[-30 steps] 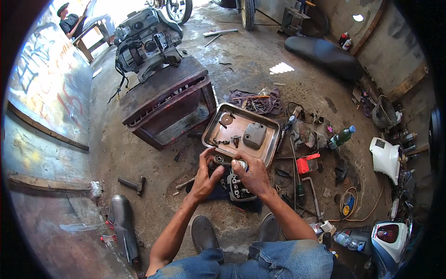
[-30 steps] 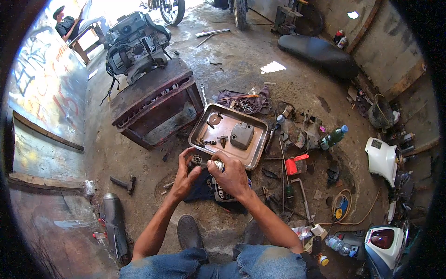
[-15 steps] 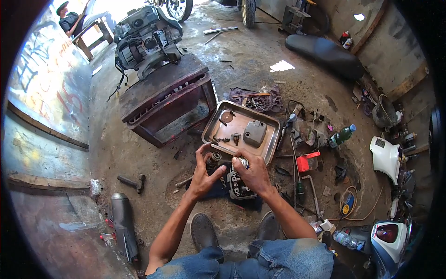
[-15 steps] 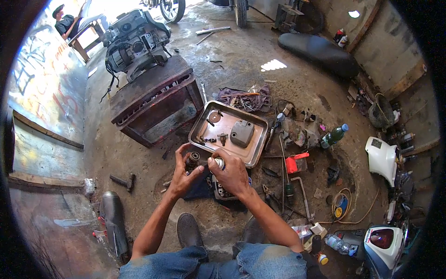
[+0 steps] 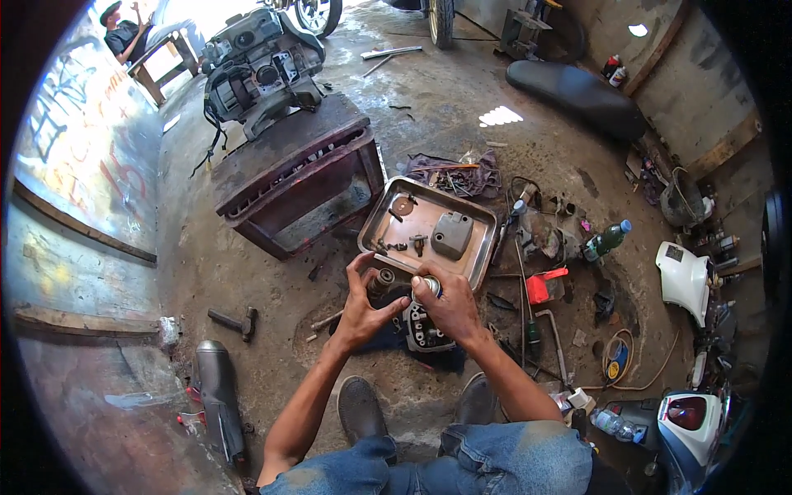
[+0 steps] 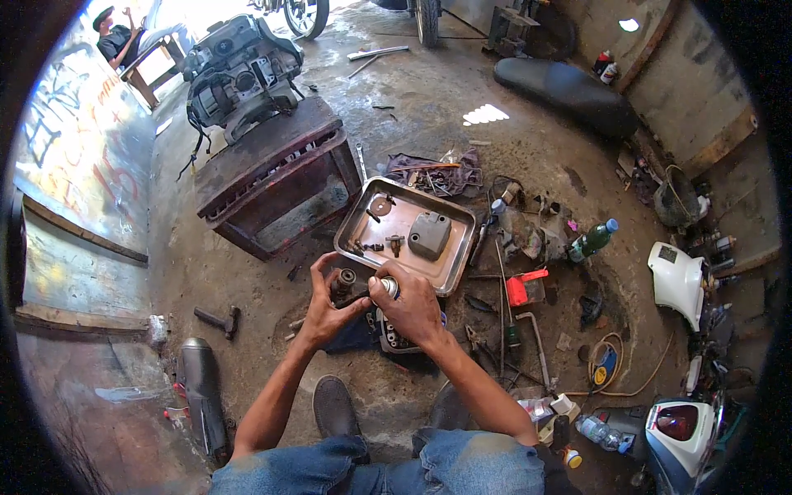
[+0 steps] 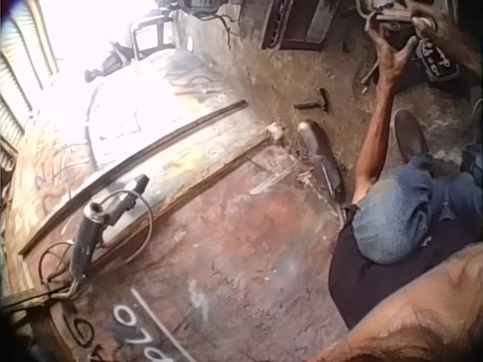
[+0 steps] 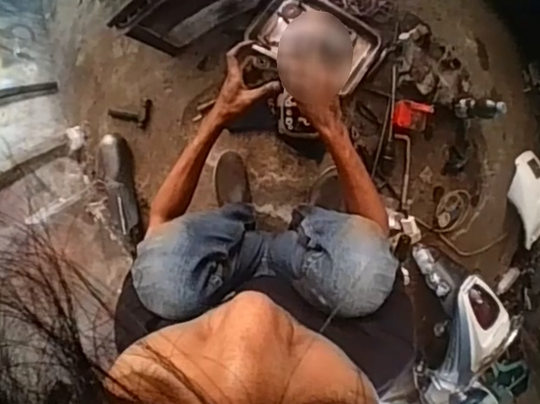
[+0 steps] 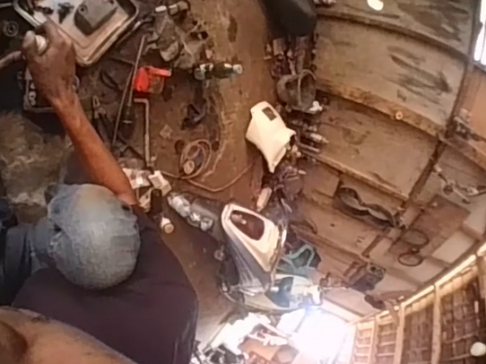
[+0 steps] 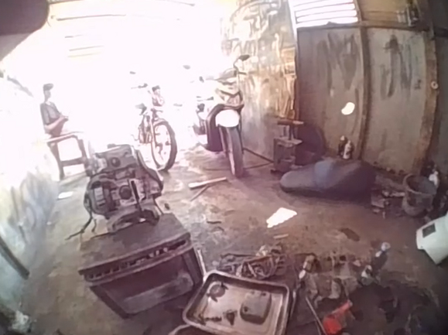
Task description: Cleaning and reassembling components of a motorcycle engine head.
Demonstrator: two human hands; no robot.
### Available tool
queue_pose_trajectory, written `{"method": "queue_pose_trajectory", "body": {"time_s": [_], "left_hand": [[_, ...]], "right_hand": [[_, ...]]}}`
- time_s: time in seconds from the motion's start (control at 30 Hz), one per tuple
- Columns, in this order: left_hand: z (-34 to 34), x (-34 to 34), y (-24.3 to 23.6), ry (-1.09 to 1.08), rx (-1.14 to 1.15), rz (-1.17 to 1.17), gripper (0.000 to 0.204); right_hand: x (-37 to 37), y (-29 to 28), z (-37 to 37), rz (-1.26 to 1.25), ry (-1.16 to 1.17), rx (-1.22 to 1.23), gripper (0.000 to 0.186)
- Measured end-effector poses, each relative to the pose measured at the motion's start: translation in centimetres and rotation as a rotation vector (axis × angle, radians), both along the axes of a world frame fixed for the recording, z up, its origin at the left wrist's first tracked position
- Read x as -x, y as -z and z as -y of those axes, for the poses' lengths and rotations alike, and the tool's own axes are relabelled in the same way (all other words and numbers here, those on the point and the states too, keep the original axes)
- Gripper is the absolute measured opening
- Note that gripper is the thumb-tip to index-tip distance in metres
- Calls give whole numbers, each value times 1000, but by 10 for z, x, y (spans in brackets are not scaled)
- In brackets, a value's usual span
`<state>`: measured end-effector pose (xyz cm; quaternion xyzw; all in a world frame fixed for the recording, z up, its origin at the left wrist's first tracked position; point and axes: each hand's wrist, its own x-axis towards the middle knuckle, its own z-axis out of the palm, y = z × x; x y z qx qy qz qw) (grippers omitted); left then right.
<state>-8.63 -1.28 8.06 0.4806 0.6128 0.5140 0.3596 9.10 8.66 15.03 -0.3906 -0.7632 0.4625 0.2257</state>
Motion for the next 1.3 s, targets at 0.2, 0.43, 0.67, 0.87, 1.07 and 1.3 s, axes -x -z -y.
{"method": "queue_pose_trajectory", "body": {"time_s": [0.2,0.43,0.67,0.87,1.07,1.3], "left_hand": [[-3,0,1,-17,-9,-26,100],[0,-4,-10,-25,-2,278,85],[-4,-2,-10,-8,125,506,76],[-2,-7,-11,-10,-10,96,92],[-3,-5,-3,-105,-29,365,81],[0,-6,-2,-20,22,224,80]], "right_hand": [[-2,1,0,-3,2,-9,37],[-3,2,-1,-1,0,-2,39],[-2,3,-1,-3,0,-2,39],[-4,9,-2,-28,6,-42,37],[-3,5,0,-9,1,-10,37],[-3,3,-1,-4,5,3,36]]}}
